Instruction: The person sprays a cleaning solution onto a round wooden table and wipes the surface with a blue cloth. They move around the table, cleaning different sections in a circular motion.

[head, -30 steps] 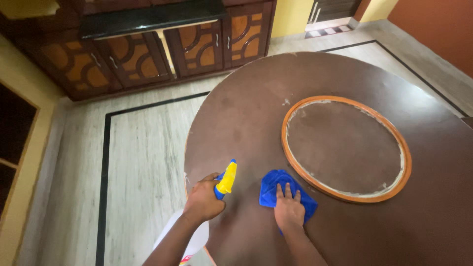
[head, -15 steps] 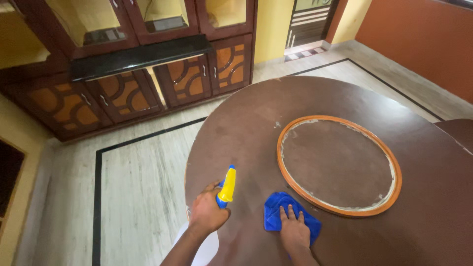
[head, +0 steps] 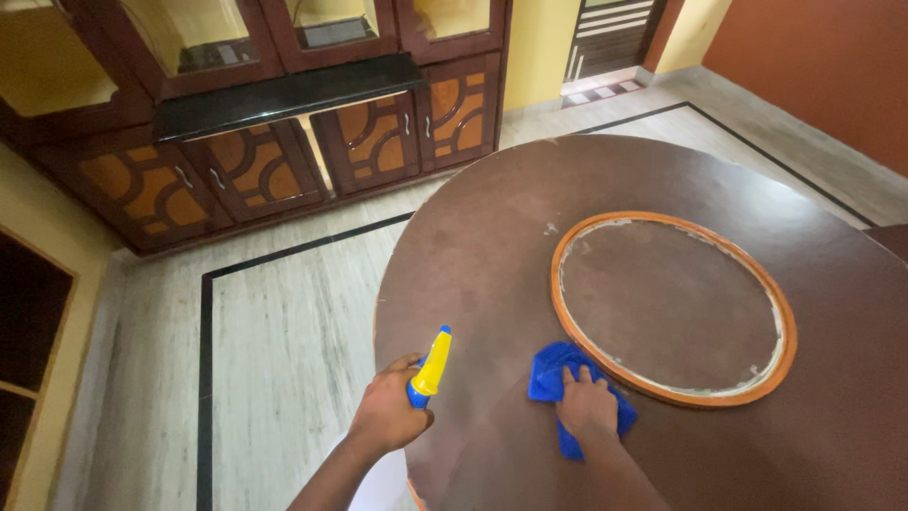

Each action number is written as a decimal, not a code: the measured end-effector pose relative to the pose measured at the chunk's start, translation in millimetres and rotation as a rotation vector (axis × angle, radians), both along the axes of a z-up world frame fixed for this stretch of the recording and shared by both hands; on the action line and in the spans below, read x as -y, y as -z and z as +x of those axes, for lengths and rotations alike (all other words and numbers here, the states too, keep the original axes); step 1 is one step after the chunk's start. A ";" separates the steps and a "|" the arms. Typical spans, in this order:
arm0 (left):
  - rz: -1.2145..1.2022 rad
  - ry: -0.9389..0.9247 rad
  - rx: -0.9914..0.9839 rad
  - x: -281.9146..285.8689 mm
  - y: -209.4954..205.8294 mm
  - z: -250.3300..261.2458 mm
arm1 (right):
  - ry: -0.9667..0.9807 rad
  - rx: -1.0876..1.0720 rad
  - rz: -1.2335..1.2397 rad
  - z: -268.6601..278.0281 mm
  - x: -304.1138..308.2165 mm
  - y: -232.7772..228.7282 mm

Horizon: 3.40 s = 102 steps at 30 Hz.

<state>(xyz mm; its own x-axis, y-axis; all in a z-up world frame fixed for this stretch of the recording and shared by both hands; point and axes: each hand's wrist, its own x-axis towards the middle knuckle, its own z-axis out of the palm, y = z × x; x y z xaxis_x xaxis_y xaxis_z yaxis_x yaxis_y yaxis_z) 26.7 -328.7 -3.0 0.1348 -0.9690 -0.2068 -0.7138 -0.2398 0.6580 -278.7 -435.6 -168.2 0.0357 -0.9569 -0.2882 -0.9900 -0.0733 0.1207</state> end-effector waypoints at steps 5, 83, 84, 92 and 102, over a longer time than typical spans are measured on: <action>0.051 0.016 0.023 -5.3 -3.0 10.0 | 0.085 0.038 -0.026 8.9 -2.2 -16.3; -0.138 -0.013 -0.170 -62.2 29.8 77.1 | -0.257 0.132 0.172 193.8 -175.5 -32.3; -0.128 -0.010 -0.169 -61.8 29.4 78.7 | -0.263 0.123 0.165 195.7 -177.3 -28.4; -0.094 0.022 -0.174 -55.2 32.4 91.2 | -0.319 0.063 0.004 211.1 -186.1 25.0; -0.079 0.088 -0.184 -42.1 27.4 114.4 | -0.400 0.111 -0.056 236.5 -194.0 40.9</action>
